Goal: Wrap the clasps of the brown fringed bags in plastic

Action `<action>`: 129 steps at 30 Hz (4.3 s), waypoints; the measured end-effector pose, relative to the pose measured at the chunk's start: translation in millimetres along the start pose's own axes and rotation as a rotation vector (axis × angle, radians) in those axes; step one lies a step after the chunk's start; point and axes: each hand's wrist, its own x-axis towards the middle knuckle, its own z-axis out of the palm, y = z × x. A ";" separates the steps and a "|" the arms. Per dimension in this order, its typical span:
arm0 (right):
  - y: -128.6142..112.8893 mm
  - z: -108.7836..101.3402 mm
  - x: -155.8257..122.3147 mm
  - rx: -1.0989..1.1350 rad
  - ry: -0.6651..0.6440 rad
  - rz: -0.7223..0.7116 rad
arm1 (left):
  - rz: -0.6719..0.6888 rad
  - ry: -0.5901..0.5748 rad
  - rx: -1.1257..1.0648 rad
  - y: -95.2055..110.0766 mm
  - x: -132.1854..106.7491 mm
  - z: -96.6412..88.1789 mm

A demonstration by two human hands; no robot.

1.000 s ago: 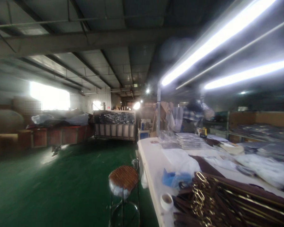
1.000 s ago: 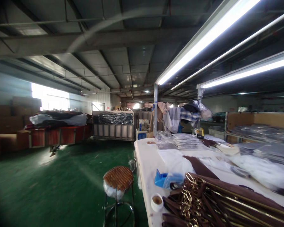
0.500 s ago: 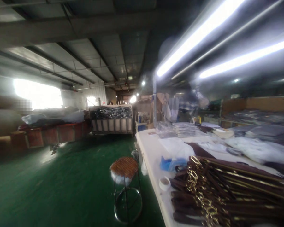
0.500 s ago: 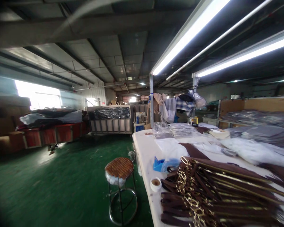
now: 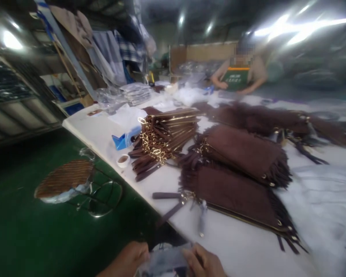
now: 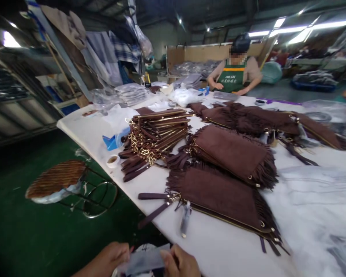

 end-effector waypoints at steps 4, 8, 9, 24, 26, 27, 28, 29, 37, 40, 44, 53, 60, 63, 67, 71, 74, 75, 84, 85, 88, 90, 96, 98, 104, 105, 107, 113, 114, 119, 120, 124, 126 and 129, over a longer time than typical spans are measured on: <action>-12.2 8.3 9.6 -0.034 -0.001 -0.026 | 0.035 -0.058 -0.337 17.8 14.9 -3.1; -31.2 4.0 18.4 -0.032 -0.033 -0.025 | 0.054 -0.199 -0.697 39.6 37.9 10.6; -35.7 2.6 20.8 -0.040 -0.031 -0.023 | 0.051 -0.228 -0.734 41.4 43.4 15.4; -22.4 -29.2 25.6 -0.065 0.338 0.094 | 0.205 0.062 -0.153 43.0 51.1 13.9; -21.6 -37.8 27.8 -0.124 0.384 0.067 | 0.319 0.219 0.066 46.8 49.3 8.1; -21.7 -39.1 29.7 -0.164 0.364 0.039 | 0.376 0.300 0.171 47.2 49.9 7.2; -22.0 -38.6 32.2 -0.213 0.321 0.012 | 0.426 0.370 0.267 46.7 51.4 7.8; -22.2 -36.8 34.8 -0.268 0.266 -0.004 | 0.465 0.423 0.350 45.3 53.9 9.7; 3.3 -40.0 37.4 -0.435 0.179 0.183 | 0.379 0.323 0.427 39.9 70.7 21.5; 7.8 -45.8 33.5 -0.261 0.209 0.167 | 0.354 0.132 0.211 50.6 64.7 9.8; -14.4 -28.7 38.5 0.334 0.054 0.147 | 0.383 -0.043 0.011 68.4 50.6 -5.4; -56.6 20.2 64.2 1.111 -0.187 0.262 | 0.369 -0.025 -0.261 74.2 27.9 -7.5; -53.5 13.9 70.1 1.095 -0.063 0.313 | 0.150 0.195 -0.170 52.3 13.6 -29.6; -59.0 13.2 67.4 1.147 -0.011 0.331 | 0.133 0.184 -0.215 41.3 12.4 -33.7; -67.4 11.5 65.7 1.237 0.011 0.325 | 0.068 0.185 -0.268 32.8 13.0 -31.7; -72.1 8.3 66.7 1.263 0.008 0.327 | 0.015 0.163 -0.322 27.5 14.8 -27.6; -73.5 7.9 67.4 1.262 0.022 0.322 | 0.005 0.131 -0.358 24.1 16.3 -25.9; -73.7 8.5 67.5 1.264 0.030 0.321 | 0.008 0.124 -0.364 23.4 16.6 -25.6; -69.6 15.7 68.5 1.266 0.056 0.316 | -0.052 0.075 -0.555 18.6 16.7 -20.1; -69.6 15.1 68.3 1.255 0.053 0.314 | -0.071 0.080 -0.578 17.9 16.7 -19.3; -71.1 12.2 67.2 1.222 0.045 0.306 | -0.119 0.108 -0.602 16.5 17.1 -17.8; -72.0 11.1 66.6 1.208 0.049 0.313 | -0.133 0.119 -0.599 15.8 17.7 -17.5; -67.2 14.7 67.2 1.175 0.046 0.320 | -0.125 0.102 -0.606 16.7 18.7 -17.3; -65.6 15.9 67.5 1.165 0.058 0.322 | -0.111 0.089 -0.587 19.4 17.7 -18.1; -67.0 17.6 67.4 1.172 0.075 0.328 | -0.067 0.085 -0.535 24.2 15.4 -20.0; -67.4 18.0 67.4 1.175 0.082 0.334 | -0.073 0.084 -0.548 23.7 15.5 -19.3; -67.8 18.5 67.3 1.177 0.086 0.341 | -0.084 0.081 -0.579 22.4 16.0 -17.3; -65.9 18.1 67.4 1.130 0.105 0.333 | -0.126 0.089 -0.627 22.7 16.0 -14.4; -65.0 18.1 67.7 1.117 0.109 0.333 | -0.131 0.097 -0.621 23.2 15.9 -14.7; -61.3 20.0 69.3 1.015 0.112 0.350 | -0.151 0.156 -0.592 27.9 15.8 -14.6; -61.0 20.3 69.3 1.006 0.105 0.346 | -0.156 0.161 -0.593 29.2 16.3 -13.9; -59.6 21.4 69.1 1.005 0.114 0.342 | -0.158 0.163 -0.609 34.1 20.1 -9.7; -58.3 22.0 68.9 0.995 0.125 0.350 | -0.148 0.164 -0.608 36.4 22.6 -7.2; -56.3 22.7 69.1 0.957 0.143 0.334 | -0.152 0.117 -0.615 40.8 25.7 -3.5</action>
